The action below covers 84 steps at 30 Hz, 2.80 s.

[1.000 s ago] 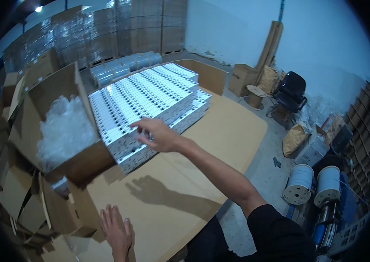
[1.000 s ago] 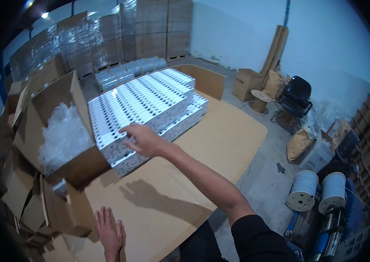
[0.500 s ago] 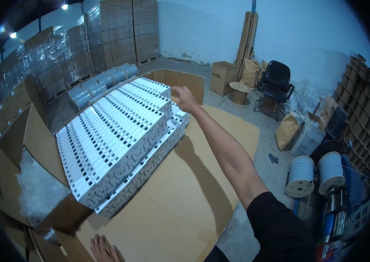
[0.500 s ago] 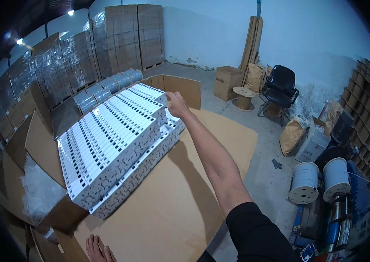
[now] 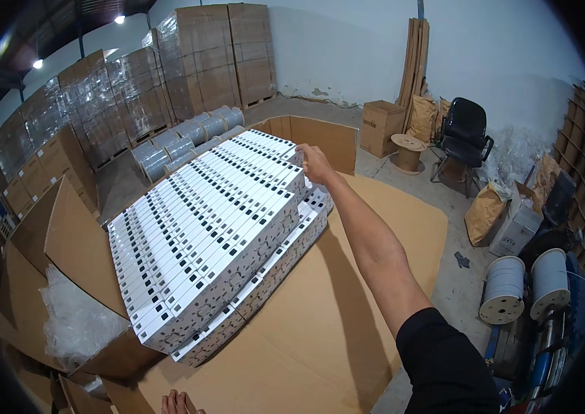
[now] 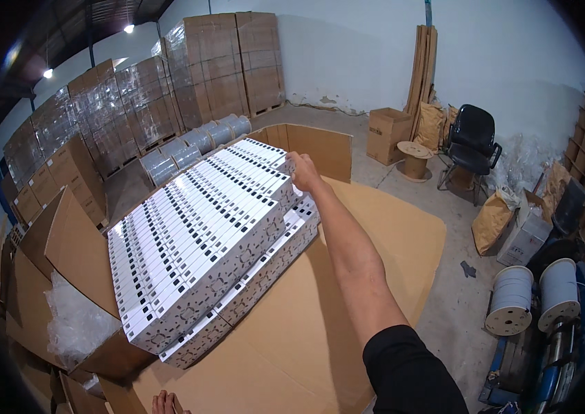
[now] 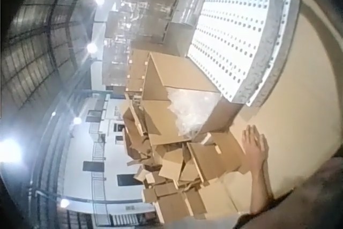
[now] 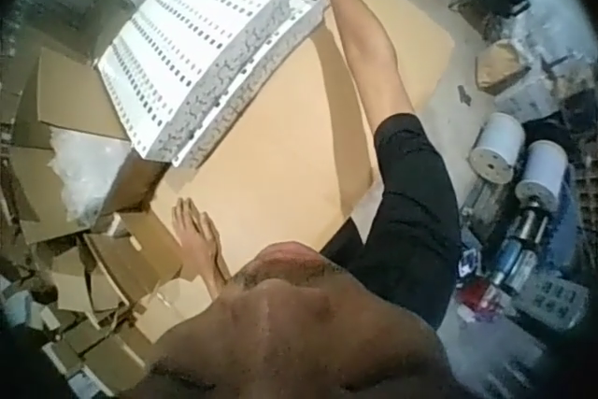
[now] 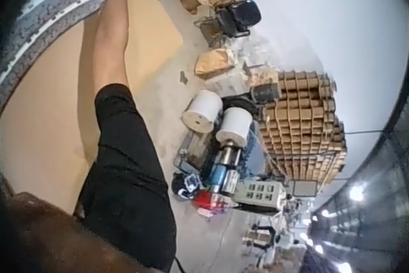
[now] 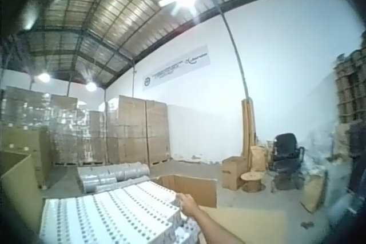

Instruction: Packaging small white product boxes into plastic bags and then into cardboard boxes.

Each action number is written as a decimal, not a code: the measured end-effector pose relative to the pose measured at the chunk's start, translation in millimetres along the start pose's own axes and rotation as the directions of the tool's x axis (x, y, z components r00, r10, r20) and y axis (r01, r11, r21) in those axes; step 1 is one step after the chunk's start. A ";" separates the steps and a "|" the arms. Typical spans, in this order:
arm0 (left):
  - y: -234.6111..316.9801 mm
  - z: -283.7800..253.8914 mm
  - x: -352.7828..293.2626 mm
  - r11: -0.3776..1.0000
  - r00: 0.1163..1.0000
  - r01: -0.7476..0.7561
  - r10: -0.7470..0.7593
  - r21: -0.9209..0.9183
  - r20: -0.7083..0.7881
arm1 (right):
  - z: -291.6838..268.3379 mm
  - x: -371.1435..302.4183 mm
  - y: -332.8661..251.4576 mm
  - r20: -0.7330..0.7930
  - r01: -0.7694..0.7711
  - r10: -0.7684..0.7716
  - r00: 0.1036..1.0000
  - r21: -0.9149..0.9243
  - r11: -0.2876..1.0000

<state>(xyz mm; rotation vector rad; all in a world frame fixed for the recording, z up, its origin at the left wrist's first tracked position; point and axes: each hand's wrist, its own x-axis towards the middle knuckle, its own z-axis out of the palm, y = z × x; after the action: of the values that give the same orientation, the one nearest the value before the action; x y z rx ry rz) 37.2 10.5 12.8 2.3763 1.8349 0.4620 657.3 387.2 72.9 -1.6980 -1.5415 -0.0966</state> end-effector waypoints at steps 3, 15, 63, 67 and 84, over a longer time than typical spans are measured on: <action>-2.2 1.1 -0.2 1.000 1.000 0.021 -0.021 -0.006 0.000 | 4.4 1.4 0.9 -0.054 0.079 -0.078 0.995 0.015 0.997; 0.3 -0.1 -3.0 0.999 1.000 0.024 -0.025 -0.037 -0.012 | -5.0 -7.5 7.5 -0.070 0.003 -0.006 0.998 -0.035 0.999; -54.2 13.6 -2.2 0.058 0.898 0.046 -0.439 -0.997 0.016 | 90.3 -433.4 -385.0 0.508 -0.363 -0.249 0.824 0.813 0.455; -57.9 22.8 -0.1 0.096 0.911 0.004 -0.412 -0.995 -0.036 | 96.8 -432.3 -379.2 0.492 -0.325 -0.217 0.843 0.788 0.523; -53.5 12.8 -11.3 0.539 0.927 0.173 -0.372 -0.824 -0.049 | 84.2 -432.1 -380.7 0.535 -0.206 -0.290 0.794 0.685 0.699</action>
<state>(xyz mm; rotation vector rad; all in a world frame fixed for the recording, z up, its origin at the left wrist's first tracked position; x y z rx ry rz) -11.0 15.2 -15.5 1.4075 1.5073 1.2480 186.1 61.3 -29.3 -1.0564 -1.7353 1.0280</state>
